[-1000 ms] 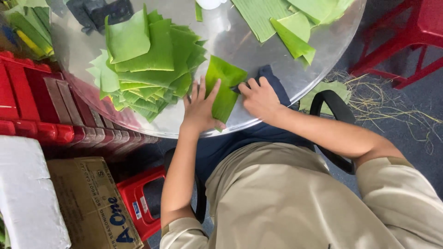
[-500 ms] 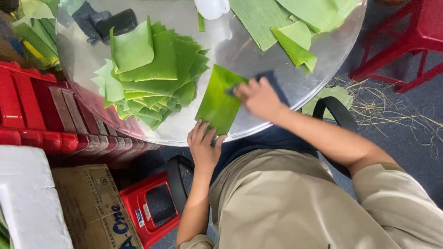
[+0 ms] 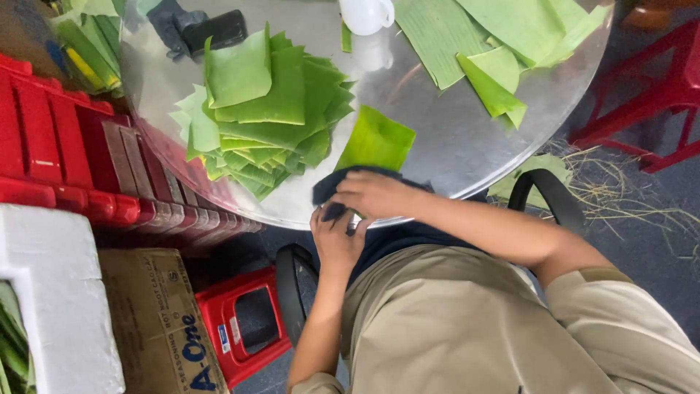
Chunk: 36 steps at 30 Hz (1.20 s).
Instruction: A person is cleaning banana leaves by wiping them with a cloth and then stacking them on a table.
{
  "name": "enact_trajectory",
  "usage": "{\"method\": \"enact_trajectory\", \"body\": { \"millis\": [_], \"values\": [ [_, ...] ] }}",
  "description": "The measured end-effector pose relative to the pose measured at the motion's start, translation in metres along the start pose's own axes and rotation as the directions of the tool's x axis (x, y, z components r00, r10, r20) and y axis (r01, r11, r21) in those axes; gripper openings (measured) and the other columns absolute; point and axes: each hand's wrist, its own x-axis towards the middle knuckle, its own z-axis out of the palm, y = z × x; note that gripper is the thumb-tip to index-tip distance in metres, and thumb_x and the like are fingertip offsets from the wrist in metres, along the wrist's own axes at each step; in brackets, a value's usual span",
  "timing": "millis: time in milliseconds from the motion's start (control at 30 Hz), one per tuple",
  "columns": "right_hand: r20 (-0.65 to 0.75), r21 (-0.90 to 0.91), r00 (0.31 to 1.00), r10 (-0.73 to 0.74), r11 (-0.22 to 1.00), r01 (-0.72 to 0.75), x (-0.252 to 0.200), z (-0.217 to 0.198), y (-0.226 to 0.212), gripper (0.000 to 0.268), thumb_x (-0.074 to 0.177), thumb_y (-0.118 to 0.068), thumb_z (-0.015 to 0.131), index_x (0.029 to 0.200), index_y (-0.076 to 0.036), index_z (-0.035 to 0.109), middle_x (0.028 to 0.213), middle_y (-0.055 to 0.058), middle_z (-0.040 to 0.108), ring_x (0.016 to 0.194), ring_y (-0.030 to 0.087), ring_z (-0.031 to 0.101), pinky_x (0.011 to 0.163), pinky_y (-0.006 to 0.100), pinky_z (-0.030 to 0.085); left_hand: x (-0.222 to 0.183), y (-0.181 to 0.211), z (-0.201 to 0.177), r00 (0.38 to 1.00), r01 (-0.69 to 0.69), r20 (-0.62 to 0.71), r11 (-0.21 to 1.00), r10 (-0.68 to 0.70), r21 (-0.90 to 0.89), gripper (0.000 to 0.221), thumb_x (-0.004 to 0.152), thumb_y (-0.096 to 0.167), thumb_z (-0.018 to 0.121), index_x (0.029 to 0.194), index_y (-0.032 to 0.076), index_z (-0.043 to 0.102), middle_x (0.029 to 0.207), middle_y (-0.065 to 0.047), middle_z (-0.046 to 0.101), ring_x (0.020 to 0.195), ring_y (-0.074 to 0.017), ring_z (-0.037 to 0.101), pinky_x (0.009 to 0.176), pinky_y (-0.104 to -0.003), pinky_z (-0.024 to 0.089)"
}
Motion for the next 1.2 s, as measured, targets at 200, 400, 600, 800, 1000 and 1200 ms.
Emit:
{"method": "enact_trajectory", "body": {
  "millis": [200,400,600,800,1000,1200],
  "values": [
    [0.099,-0.182,0.973,0.207,0.965,-0.187,0.022,-0.021,0.054,0.024,0.1,-0.027,0.06,0.113,-0.009,0.067,0.099,0.006,0.056,0.087,0.03,0.06,0.072,0.041,0.053,0.007,0.013,-0.012,0.998,0.016,0.053,1.0,-0.017,0.019,0.053,0.078,0.053,0.084,0.099,0.005,0.076,0.107,-0.01,0.07,0.116,-0.0342,0.067,0.103,-0.053,0.047],
    [0.112,-0.496,0.93,0.351,0.83,-0.254,0.028,-0.019,0.089,0.022,0.093,-0.036,0.062,0.107,-0.019,0.064,0.094,-0.001,0.06,0.09,0.023,0.063,0.063,0.036,0.057,0.013,0.023,-0.024,0.988,0.035,0.146,0.999,-0.041,0.04,0.053,0.078,0.049,0.086,0.104,0.004,0.076,0.11,-0.011,0.07,0.119,-0.0339,0.066,0.105,-0.055,0.044],
    [0.135,-0.389,0.919,0.371,0.872,-0.296,0.029,-0.023,0.14,0.023,0.089,-0.037,0.066,0.107,-0.024,0.061,0.091,-0.004,0.056,0.085,0.024,0.062,0.06,0.041,0.057,0.013,0.026,-0.027,0.978,0.069,0.192,0.996,-0.079,0.054,0.054,0.081,0.054,0.082,0.103,0.005,0.076,0.111,-0.009,0.069,0.121,-0.0321,0.065,0.106,-0.054,0.043],
    [0.101,-0.271,0.918,0.384,0.898,-0.346,0.038,-0.046,0.183,0.01,0.093,-0.027,0.065,0.101,-0.023,0.065,0.087,-0.003,0.055,0.085,0.025,0.064,0.07,0.04,0.058,0.027,0.033,-0.035,0.974,0.048,0.22,0.997,-0.062,0.068,0.052,0.081,0.054,0.08,0.098,0.005,0.076,0.106,-0.011,0.07,0.115,-0.0338,0.067,0.106,-0.056,0.041],
    [-0.133,0.078,0.888,0.441,0.897,-0.434,0.026,-0.103,0.187,0.019,0.086,-0.008,0.077,0.104,-0.012,0.077,0.086,0.008,0.066,0.086,0.035,0.069,0.078,0.044,0.058,0.046,0.042,-0.04,0.964,-0.032,0.262,0.999,0.036,-0.018,0.035,0.078,0.035,0.084,0.096,0.005,0.076,0.105,-0.01,0.07,0.108,-0.0334,0.068,0.1,-0.055,0.044],
    [-0.247,0.289,0.517,0.82,0.572,-0.768,-0.099,-0.232,0.099,0.017,0.099,-0.019,0.077,0.104,-0.005,0.068,0.103,0.005,0.067,0.096,0.017,0.06,0.088,0.033,0.045,0.114,0.011,-0.001,0.833,0.142,0.534,0.989,-0.145,0.048,0.057,0.097,0.032,0.067,0.139,-0.003,0.052,0.127,-0.024,0.053,0.108,-0.0433,0.054,0.085,-0.051,0.05]
  ]
}}
